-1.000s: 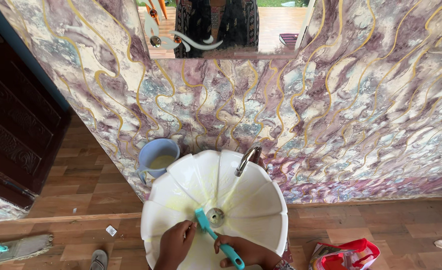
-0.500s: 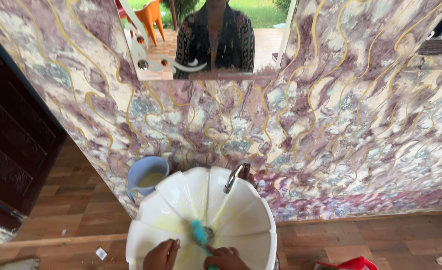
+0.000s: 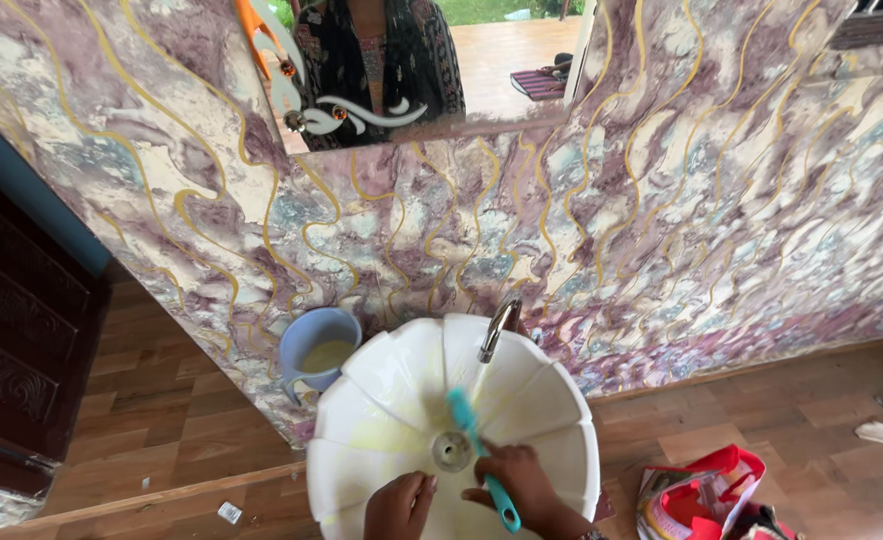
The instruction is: The person scrubs the interior of a white pedestal sink using a teal scrub brush. They repeatedly dip the brush into a blue bucket of soapy water and scrub the basin and drain area. The task continues throughout the clip without rinsing or drying.
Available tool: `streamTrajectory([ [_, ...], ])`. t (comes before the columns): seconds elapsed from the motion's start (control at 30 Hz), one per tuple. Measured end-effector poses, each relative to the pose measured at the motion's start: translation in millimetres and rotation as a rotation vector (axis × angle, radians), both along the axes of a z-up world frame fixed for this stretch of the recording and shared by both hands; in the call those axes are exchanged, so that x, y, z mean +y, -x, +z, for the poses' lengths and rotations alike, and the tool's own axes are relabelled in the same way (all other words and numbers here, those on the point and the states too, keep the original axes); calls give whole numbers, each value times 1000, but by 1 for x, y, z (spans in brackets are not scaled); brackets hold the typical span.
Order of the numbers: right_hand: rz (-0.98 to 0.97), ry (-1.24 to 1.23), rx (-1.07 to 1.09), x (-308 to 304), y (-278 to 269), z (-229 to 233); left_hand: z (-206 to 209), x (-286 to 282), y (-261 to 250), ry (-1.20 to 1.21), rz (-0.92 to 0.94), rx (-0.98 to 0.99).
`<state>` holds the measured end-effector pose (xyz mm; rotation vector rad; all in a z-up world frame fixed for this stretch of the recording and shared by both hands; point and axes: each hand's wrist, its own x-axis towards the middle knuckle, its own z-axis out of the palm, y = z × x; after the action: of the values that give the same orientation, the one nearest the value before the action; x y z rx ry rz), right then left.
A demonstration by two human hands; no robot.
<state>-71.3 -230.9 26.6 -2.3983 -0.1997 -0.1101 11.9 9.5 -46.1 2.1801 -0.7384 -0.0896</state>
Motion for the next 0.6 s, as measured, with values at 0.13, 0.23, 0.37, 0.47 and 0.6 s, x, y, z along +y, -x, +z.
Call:
streamTrajectory([
  [0.13,175,-407,243,1,6,-2,10,2,7,77,-66,58],
  [0.23,488,-683,295,-7,7,-9,11,0,3,60,-117,104],
  [0.37,226,-247,-330,3,-2,-18,26,-1,10,126,-119,20],
  [0.47,-2,-28,-133,-5,6,-10,41,-1,15,99,-84,89],
  [0.6,345,-630,274,-2,9,4,49,-3,13,70,-22,73],
])
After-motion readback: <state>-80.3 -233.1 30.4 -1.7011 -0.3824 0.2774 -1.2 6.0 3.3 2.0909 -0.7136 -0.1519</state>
